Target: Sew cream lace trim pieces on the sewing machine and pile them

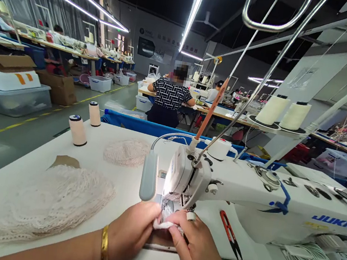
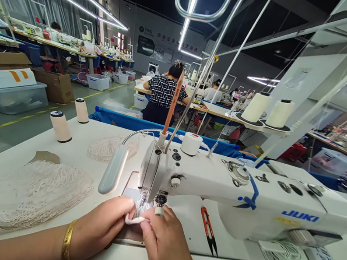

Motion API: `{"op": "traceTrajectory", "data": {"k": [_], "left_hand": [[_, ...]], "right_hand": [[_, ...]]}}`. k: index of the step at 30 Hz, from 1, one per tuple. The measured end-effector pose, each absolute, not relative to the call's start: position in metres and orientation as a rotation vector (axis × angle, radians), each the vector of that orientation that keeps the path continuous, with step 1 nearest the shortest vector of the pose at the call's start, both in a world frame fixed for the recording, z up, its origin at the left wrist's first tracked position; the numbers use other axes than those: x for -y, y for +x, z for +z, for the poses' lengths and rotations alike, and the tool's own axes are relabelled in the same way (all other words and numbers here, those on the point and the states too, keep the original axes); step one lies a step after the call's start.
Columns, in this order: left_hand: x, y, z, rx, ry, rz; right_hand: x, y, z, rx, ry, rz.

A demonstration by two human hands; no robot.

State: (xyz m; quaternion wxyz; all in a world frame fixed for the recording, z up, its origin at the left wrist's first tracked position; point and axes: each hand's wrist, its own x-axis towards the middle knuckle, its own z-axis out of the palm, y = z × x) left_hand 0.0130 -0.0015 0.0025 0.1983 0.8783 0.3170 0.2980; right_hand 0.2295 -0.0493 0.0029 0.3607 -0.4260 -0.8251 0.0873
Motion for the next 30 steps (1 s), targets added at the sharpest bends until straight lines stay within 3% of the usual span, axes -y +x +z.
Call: {"op": "traceTrajectory", "data": {"k": [9,30], "left_hand": [[-0.014,0.022,0.002,-0.918,2.237,0.701],[-0.009,0.017,0.001,-0.723,2.231,0.823]], "right_hand": [[0.044,0.216,0.003,1.858,-1.111,0.173],[0.044,0.225,-0.005,2.053,-1.145,0.107]]}}
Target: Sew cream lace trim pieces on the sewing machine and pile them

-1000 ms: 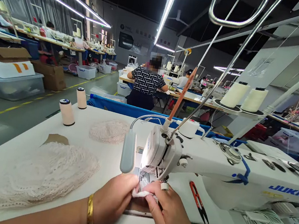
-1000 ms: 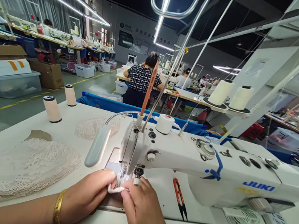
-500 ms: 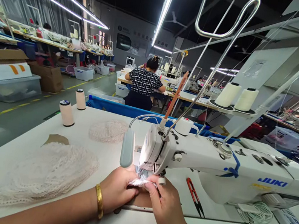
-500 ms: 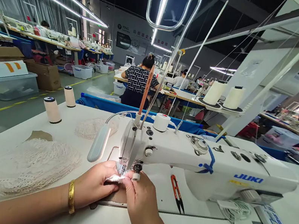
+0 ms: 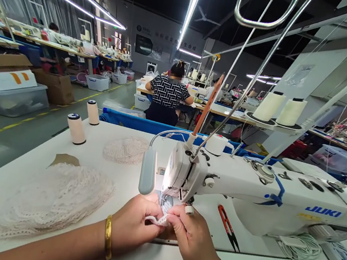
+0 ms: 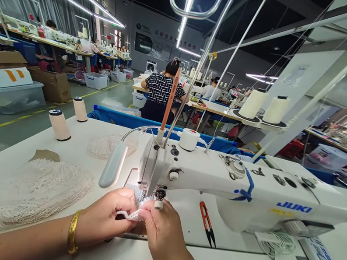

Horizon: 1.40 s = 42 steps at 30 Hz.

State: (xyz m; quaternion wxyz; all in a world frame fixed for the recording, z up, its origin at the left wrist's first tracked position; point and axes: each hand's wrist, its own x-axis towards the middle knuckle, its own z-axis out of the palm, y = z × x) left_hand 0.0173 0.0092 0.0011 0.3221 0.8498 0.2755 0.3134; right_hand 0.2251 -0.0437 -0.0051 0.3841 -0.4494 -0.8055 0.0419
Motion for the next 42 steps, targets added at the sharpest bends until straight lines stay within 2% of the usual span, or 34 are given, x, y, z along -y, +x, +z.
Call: {"op": "traceTrajectory", "data": {"k": [10,22,29,36,42], "left_hand": [[0.015,0.008,-0.009,-0.507,2.774,0.979],[0.001,0.013,-0.014,-0.550,2.829,1.089],[-0.014,0.014,-0.016,-0.645,2.742,0.957],[-0.033,0.015,-0.006,-0.876,2.358,0.629],[-0.033,0.010,-0.003,-0.823,2.355,0.600]], "right_hand": [[0.054,0.236,-0.008,2.466,-0.923,0.067],[0.050,0.238,-0.001,2.503,-1.186,0.133],[0.047,0.234,-0.001,2.421,-1.281,0.094],[0.038,0.224,-0.012,2.224,-1.300,0.034],[0.038,0.223,-0.009,2.200,-1.228,0.132]]}}
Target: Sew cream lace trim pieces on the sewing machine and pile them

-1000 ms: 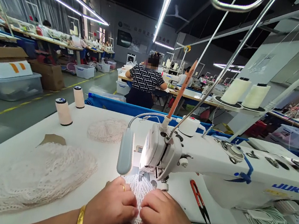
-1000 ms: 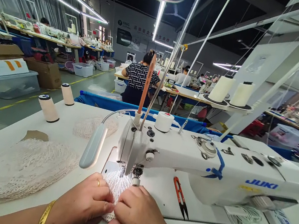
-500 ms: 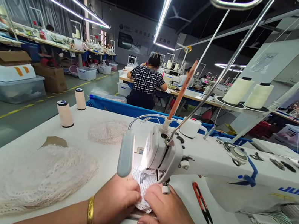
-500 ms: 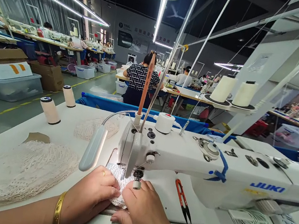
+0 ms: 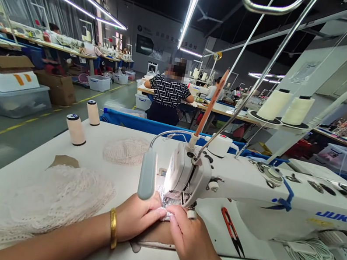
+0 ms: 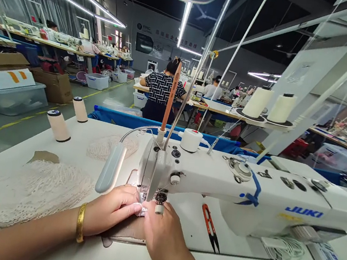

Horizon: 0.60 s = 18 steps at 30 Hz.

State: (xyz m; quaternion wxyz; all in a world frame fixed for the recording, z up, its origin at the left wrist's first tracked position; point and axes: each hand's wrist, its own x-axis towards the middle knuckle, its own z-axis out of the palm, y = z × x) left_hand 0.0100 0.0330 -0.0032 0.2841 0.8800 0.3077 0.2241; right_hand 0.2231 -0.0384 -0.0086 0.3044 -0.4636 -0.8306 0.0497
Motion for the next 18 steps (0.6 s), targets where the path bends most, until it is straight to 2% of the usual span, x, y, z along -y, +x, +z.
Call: {"op": "traceTrajectory", "data": {"k": [7,18], "left_hand": [[-0.012,-0.006,0.001,-0.504,2.833,0.726],[-0.014,-0.002,-0.001,-0.604,2.902,0.726]], "right_hand": [[0.050,0.234,-0.011,2.414,-1.089,0.037],[0.044,0.235,-0.014,2.380,-1.160,-0.017]]}}
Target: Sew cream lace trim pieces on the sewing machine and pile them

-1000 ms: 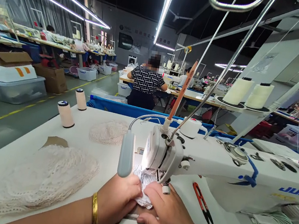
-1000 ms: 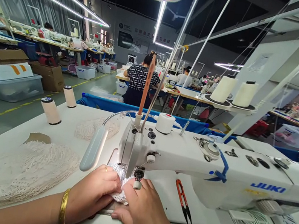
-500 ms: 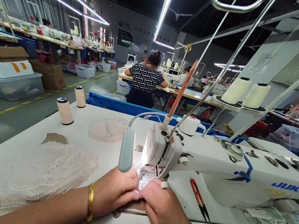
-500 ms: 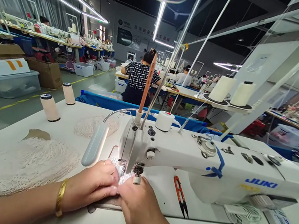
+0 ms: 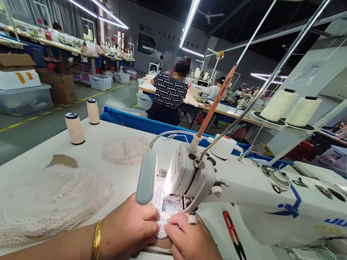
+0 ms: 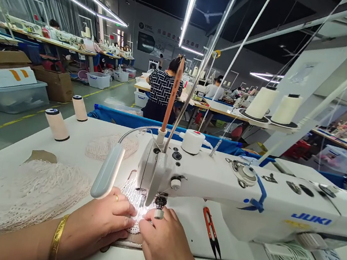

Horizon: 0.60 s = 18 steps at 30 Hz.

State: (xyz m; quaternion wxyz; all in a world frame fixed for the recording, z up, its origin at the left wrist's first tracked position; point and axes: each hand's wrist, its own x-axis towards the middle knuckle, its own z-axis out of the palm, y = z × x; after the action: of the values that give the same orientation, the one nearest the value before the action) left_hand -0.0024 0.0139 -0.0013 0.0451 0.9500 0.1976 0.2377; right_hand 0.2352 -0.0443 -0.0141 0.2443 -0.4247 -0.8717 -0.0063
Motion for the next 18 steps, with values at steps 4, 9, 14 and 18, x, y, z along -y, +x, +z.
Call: {"op": "traceTrajectory", "data": {"k": [4,9,14,18], "left_hand": [[-0.0171,-0.0035,-0.0030,-0.649,2.913,0.720],[-0.0153,-0.0018,-0.0053,-0.499,2.911,0.751],[-0.0140,-0.0009,-0.0046,-0.492,2.895,0.804],[-0.0160,-0.0010,-0.0028,-0.520,2.910,0.837]], "right_hand": [[0.0436,0.2342,-0.0138,2.359,-1.209,-0.056],[0.0451,0.2337,-0.0136,2.390,-1.148,-0.035],[0.0449,0.2333,-0.0156,2.386,-1.137,0.009],[0.0433,0.2321,-0.0157,2.357,-1.147,-0.036]]}}
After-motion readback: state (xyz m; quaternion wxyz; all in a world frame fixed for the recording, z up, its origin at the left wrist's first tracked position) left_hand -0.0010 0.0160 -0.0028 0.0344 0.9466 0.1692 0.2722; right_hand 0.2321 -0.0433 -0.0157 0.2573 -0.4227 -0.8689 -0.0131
